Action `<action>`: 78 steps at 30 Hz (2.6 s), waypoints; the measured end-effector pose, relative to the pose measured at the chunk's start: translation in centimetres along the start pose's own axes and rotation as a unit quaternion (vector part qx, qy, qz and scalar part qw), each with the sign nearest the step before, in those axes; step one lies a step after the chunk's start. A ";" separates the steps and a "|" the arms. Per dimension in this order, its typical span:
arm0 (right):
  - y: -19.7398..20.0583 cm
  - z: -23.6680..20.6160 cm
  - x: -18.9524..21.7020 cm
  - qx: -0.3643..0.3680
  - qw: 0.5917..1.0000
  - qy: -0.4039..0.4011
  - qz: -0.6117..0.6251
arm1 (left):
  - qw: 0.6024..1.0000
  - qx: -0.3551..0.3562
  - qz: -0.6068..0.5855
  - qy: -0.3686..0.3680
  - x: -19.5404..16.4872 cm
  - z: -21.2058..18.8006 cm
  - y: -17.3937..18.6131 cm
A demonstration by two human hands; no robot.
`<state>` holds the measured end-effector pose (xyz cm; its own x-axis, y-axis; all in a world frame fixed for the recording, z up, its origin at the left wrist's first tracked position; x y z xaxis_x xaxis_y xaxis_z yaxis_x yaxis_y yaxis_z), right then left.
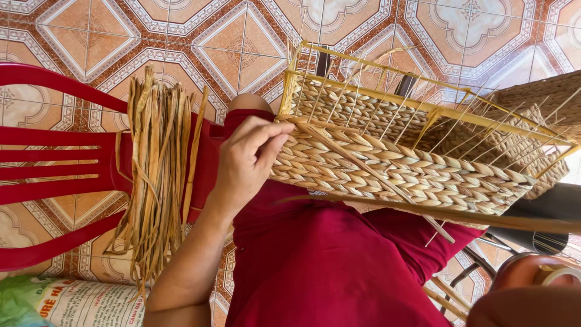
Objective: The person weaves dried palm leaves into a rectangular basket frame, threading the leaves through vertical supports to build up the sides. The person repeatedly pulls the leaves tight and adjusts the weave pattern.
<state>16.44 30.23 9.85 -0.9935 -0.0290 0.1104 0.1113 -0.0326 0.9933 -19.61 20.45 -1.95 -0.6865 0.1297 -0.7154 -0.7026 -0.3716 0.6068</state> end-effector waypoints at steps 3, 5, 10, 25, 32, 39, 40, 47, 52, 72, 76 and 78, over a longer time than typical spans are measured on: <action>-2.7 -0.8 0.2 0.023 1.000 -0.006 -0.012 | 0.996 -0.017 0.081 -0.035 -1.3 1.9 -1.0; -3.8 -0.8 1.3 0.036 0.999 0.006 -0.013 | 0.985 -0.044 0.141 -0.085 -2.4 2.9 -1.8; 1.2 -1.6 5.9 0.077 0.991 0.103 0.035 | 0.985 -0.049 0.152 -0.068 -2.1 3.7 -3.3; -12.2 0.2 18.7 0.108 0.878 0.283 0.370 | 0.995 0.010 0.026 -0.092 -0.1 2.6 -2.0; -13.9 0.6 19.8 0.139 0.894 0.286 0.317 | 0.993 0.050 0.014 -0.107 -0.8 3.0 -1.6; -12.3 -0.8 20.0 0.005 0.894 0.332 0.299 | 0.993 0.085 0.071 -0.035 0.0 4.1 -3.6; -11.7 -1.1 19.5 -0.002 0.897 0.326 0.297 | 0.993 0.089 0.064 -0.037 0.0 4.4 -4.0; -9.7 -3.3 16.6 0.093 0.905 0.357 0.211 | 0.948 0.298 -0.077 0.078 2.1 6.1 -6.8; -6.2 -1.8 15.7 0.044 0.914 0.338 0.219 | 0.953 0.294 -0.007 -0.075 -0.2 5.7 -7.7; -12.9 1.3 15.7 0.139 0.843 0.126 0.505 | 0.925 0.347 -0.155 0.011 -0.1 5.8 -6.5; -10.4 -1.7 16.9 0.039 0.792 0.324 0.516 | 0.894 0.428 -0.089 0.103 1.2 6.5 -7.0; -9.2 -3.3 17.2 0.027 0.787 0.413 0.458 | 0.887 0.453 0.017 0.083 0.9 6.9 -8.1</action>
<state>-1.60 26.75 2.54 -0.1390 -0.6559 0.7420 0.7473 0.4221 0.5131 -15.84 29.98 -5.15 -0.7262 -0.0330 -0.6867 -0.5956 0.5291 0.6045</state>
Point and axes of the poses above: each hand's wrist, its own z-axis towards the middle knuckle, its own y-axis out of the back of the hand, x = y × z, the point moved 8 cm from there along z, towards the middle knuckle, and after that the axes turned 13 degrees about z, right-handed, at the moved point
